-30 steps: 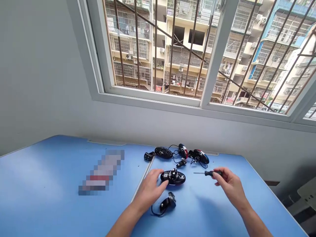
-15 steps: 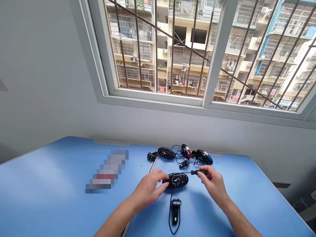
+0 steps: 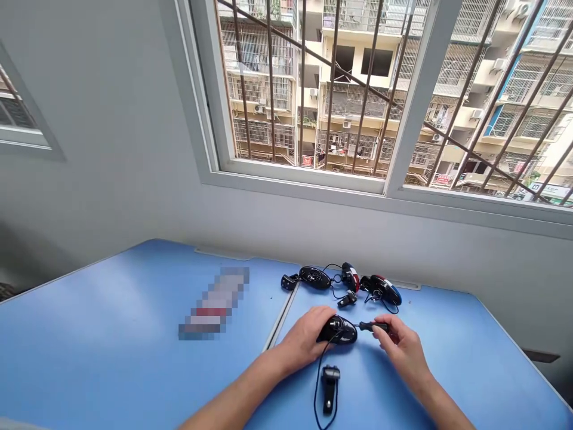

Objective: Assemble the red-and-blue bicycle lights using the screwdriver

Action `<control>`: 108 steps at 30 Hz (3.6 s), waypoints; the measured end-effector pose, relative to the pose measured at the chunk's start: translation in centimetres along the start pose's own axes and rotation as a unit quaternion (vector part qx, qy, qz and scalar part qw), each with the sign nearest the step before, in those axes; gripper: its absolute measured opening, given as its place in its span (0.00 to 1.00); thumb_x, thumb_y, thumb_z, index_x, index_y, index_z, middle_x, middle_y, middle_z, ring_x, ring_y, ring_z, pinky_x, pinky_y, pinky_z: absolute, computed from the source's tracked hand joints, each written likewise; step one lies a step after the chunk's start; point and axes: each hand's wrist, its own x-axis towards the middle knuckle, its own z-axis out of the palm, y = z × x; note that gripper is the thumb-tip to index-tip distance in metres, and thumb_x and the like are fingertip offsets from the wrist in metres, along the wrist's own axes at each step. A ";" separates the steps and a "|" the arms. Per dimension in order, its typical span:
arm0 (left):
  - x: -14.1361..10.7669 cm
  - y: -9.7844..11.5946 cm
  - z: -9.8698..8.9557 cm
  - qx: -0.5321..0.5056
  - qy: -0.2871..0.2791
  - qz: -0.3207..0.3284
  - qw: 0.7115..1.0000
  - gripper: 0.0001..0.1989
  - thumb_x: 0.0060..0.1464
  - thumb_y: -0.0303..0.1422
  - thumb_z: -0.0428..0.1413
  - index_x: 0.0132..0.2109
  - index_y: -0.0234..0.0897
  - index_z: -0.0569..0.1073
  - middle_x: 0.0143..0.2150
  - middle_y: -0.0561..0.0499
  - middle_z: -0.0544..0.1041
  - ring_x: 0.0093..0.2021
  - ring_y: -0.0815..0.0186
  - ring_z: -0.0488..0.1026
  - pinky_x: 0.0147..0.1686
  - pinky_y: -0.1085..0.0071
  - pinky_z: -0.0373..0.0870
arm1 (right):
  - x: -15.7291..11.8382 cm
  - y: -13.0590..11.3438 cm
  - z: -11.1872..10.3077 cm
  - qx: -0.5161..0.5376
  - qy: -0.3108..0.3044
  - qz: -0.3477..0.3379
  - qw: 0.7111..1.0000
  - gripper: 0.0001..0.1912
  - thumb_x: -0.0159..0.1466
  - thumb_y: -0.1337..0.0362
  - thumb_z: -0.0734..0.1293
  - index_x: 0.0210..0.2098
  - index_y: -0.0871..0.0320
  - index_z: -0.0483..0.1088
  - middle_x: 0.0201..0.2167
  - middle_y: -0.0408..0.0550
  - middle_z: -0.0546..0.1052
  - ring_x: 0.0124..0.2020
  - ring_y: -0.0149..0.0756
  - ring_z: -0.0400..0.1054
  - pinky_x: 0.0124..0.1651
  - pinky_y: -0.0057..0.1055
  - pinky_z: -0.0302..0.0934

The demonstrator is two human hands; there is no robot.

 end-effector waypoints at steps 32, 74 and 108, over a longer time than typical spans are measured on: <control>0.2 -2.5 0.6 -0.162 0.038 -0.030 0.986 0.25 0.45 0.32 0.62 0.52 0.40 0.68 0.49 0.48 0.73 0.49 0.55 0.68 0.51 0.62 0.65 | 3.1 -10.1 0.4 -0.107 0.060 -0.404 0.907 0.15 0.63 0.73 0.64 0.49 0.55 0.67 0.35 0.48 0.80 0.31 0.33 0.73 0.31 0.27 0.69; 0.3 -1.5 1.4 -0.268 0.109 -0.053 0.956 0.08 0.47 0.32 0.62 0.36 0.37 0.75 0.41 0.48 0.77 0.41 0.60 0.74 0.43 0.67 0.69 | 2.3 -9.7 2.0 -0.148 0.028 -0.447 0.882 0.16 0.64 0.72 0.64 0.51 0.57 0.66 0.30 0.48 0.79 0.26 0.33 0.70 0.28 0.29 0.68; 0.3 -1.1 1.6 -0.271 0.118 -0.041 0.954 0.06 0.49 0.34 0.60 0.35 0.38 0.74 0.41 0.48 0.76 0.41 0.60 0.72 0.44 0.67 0.67 | 3.3 -10.0 3.3 -0.071 0.048 -0.437 0.896 0.18 0.62 0.75 0.65 0.50 0.56 0.69 0.33 0.49 0.75 0.32 0.36 0.72 0.33 0.31 0.71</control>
